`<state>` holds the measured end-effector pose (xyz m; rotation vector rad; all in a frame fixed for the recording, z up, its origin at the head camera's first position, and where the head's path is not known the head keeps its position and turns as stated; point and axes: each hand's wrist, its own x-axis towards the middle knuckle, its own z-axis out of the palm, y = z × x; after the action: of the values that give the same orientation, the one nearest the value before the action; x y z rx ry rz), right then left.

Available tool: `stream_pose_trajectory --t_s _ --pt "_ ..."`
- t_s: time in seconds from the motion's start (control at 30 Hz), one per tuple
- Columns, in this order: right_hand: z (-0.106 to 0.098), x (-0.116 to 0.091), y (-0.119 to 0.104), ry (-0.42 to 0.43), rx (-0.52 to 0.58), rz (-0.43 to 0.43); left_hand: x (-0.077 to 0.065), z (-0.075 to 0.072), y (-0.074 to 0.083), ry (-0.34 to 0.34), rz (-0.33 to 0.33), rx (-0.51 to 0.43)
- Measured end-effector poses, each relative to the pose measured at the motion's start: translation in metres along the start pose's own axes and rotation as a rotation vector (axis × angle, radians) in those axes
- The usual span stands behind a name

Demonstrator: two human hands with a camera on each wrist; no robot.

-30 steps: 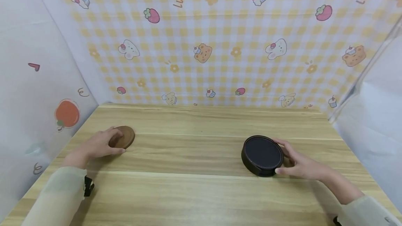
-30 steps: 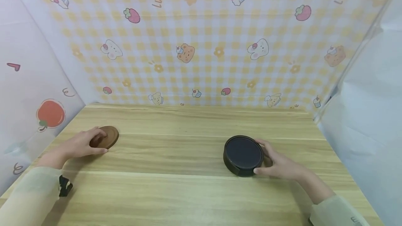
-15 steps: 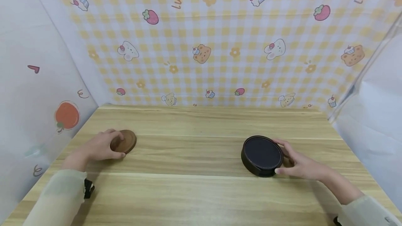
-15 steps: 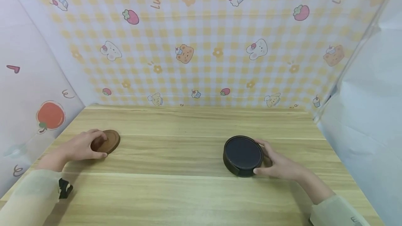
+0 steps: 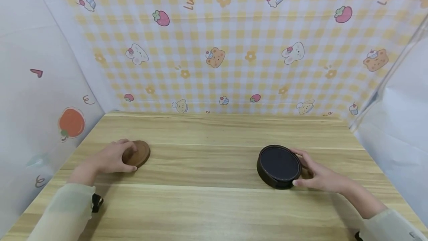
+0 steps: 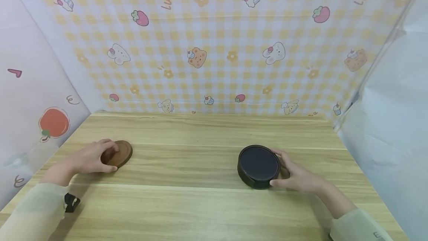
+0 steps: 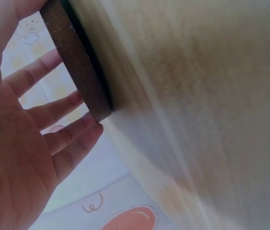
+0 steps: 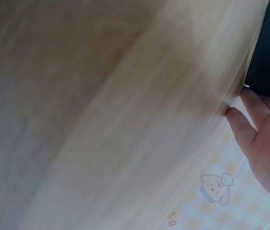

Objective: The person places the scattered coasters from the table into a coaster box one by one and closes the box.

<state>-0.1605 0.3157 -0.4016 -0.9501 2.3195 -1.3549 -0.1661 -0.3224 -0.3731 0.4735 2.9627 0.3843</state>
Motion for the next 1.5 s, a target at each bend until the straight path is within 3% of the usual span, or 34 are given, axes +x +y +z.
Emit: stream_pose_trajectory --t_s 0.4,0.67,1.2,1.5 --pt "0.000 -0.001 -0.002 0.008 -0.010 0.038 0.001 -0.001 0.015 -0.004 0.021 -0.001" --pt "-0.001 0.000 -0.003 0.004 -0.021 -0.002 0.008 0.000 0.027 -0.001 0.050 0.005" --pt "0.000 -0.001 -0.002 0.007 -0.028 -0.006 0.017 -0.001 0.059 0.015 0.119 0.066" --pt "0.000 -0.001 -0.001 0.006 -0.021 0.002 0.020 -0.005 0.081 -0.012 0.156 0.089"
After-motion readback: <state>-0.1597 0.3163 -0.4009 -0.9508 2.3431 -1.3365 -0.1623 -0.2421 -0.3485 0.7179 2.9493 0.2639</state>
